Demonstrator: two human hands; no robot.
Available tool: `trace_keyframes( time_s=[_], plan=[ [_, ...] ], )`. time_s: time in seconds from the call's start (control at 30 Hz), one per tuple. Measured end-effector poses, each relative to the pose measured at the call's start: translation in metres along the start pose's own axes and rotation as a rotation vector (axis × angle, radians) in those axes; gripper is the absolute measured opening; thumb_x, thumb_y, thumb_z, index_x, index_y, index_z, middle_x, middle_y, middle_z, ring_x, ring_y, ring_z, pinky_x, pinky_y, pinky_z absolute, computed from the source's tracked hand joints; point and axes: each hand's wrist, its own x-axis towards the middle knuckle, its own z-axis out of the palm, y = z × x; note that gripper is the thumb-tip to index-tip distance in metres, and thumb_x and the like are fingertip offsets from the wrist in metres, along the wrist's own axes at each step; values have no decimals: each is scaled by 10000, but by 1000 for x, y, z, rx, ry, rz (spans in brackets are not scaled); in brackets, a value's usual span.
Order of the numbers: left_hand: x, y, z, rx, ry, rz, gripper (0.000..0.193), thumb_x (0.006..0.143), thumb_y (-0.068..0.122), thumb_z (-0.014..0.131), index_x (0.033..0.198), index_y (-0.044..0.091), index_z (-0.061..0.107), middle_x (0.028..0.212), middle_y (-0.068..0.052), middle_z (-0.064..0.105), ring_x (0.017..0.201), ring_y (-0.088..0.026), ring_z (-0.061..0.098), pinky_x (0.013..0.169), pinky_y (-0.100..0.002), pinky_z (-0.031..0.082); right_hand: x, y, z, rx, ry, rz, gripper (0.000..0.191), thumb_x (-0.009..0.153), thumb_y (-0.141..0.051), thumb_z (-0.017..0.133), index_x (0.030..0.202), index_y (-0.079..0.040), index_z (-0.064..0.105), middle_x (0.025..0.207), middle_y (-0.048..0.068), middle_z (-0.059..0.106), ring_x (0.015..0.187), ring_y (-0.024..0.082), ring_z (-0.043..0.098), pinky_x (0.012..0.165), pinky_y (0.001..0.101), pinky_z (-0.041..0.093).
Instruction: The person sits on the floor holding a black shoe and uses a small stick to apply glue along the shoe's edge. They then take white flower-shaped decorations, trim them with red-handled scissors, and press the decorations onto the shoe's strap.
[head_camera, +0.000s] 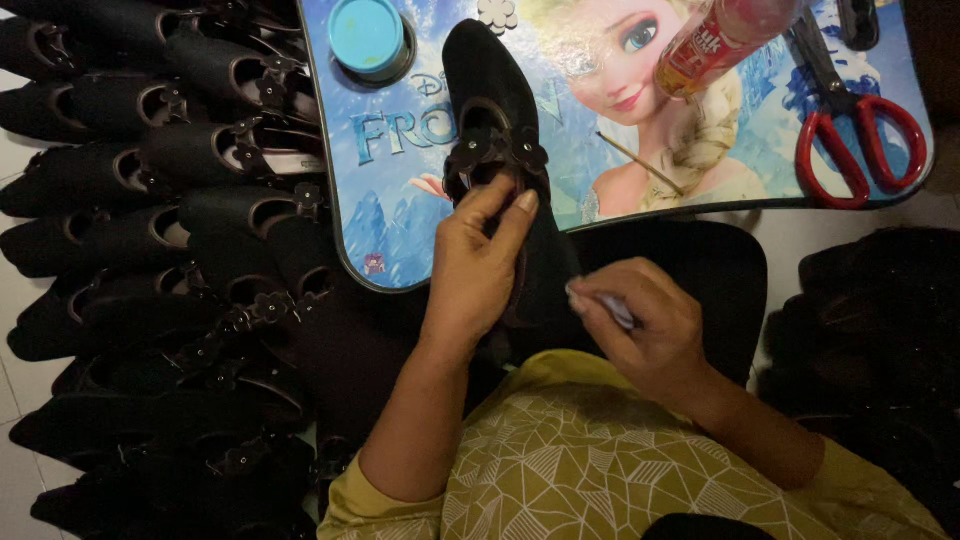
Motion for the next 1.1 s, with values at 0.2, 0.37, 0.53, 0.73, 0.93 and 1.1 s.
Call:
trace_keyframes(
  time_s=[0.2,0.37,0.53,0.73,0.93,1.1],
  plan=[
    [4,6,14,429,-80,-115,277,948,172,738,1106,-51,693,908,-77,653,838,-153,666,735,-284,531,-11,5,-10,-156,-172,-366,209,802,-93,833,997,-98,759,1061,98,685,833,226,685,699,332,559],
    [6,8,27,51,-141,-116,370,968,142,656,1306,2,594,1120,-22,664,933,-105,701,768,-262,593,-8,8,-7,-297,-183,-412,233,791,-98,824,1016,-95,760,1239,157,660,926,285,701,771,360,575],
    [-7,16,-15,80,-45,-193,363,969,161,648,1324,84,662,1060,-8,750,859,-43,705,687,-235,609,-6,0,-7,-293,-179,-366,204,792,-104,824,986,-97,763,1291,156,647,882,249,696,730,342,562],
    [-16,13,-98,261,432,-14,199,1053,206,634,1107,65,764,968,27,743,776,-27,607,647,-195,490,0,-10,-6,-323,-198,-358,189,775,-114,823,943,-90,741,1307,158,638,816,250,681,677,357,541],
    [-33,-32,-156,779,660,75,199,1052,159,679,1208,60,750,1029,-60,701,809,-110,648,719,-246,530,-1,-12,7,-414,-202,-318,210,788,-107,783,986,-78,719,1209,163,630,857,284,664,721,385,543],
    [-42,-67,-166,1253,587,92,406,1002,209,660,1378,56,645,1132,-124,693,950,-333,670,787,-446,556,-4,-3,13,-432,-239,-434,324,774,-123,731,1089,-47,726,1170,134,636,847,262,630,722,368,537]
  ],
)
